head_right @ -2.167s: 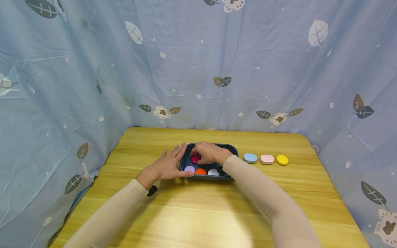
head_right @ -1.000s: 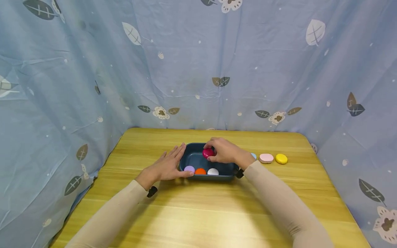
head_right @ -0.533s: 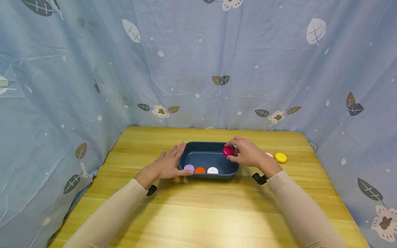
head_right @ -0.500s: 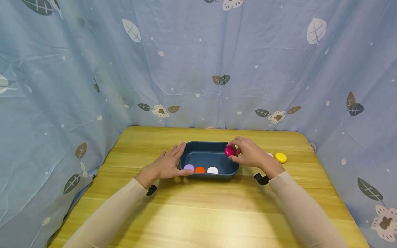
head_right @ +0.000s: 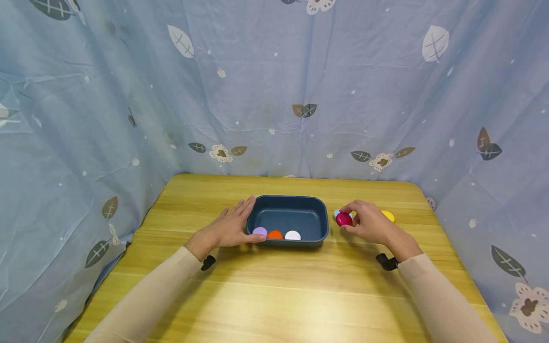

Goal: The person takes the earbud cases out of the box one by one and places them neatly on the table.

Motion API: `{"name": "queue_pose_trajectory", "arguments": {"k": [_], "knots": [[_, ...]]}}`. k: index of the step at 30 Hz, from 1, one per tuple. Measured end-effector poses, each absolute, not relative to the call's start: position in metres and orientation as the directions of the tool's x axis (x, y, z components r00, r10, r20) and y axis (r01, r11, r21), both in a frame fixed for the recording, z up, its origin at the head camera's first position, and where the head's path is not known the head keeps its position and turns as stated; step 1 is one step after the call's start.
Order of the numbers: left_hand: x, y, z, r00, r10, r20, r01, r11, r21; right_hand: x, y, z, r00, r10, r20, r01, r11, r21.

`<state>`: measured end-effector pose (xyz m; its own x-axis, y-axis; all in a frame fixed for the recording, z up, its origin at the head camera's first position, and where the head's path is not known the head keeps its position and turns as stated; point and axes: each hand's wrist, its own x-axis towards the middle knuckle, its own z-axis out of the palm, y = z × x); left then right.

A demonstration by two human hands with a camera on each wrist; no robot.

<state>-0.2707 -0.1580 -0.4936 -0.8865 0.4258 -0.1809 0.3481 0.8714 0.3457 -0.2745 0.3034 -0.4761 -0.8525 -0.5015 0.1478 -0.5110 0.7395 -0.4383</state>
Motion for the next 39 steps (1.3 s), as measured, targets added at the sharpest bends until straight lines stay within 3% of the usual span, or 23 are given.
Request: {"name": "queue_pose_trajectory", "arguments": {"k": [12,21,39], "knots": [[-0.271,-0.159,-0.494,-0.887,0.428,-0.174,0.354,0.871,0.341,-0.272,0.315,-0.510,-0.874,-0.481,0.063,-0.461,0.783,-0.417],[-0.271,-0.158,-0.491,-0.885,0.429,-0.181,0.356,0.873,0.332,-0.274,0.311,-0.517,-0.867,-0.490,0.086,-0.483,0.788,-0.382],[-0.273,-0.159,-0.496,-0.887,0.432,-0.161,0.363,0.870,0.333,-0.276,0.300,-0.478,-0.835,-0.529,0.149,-0.544,0.756,-0.365]]}}
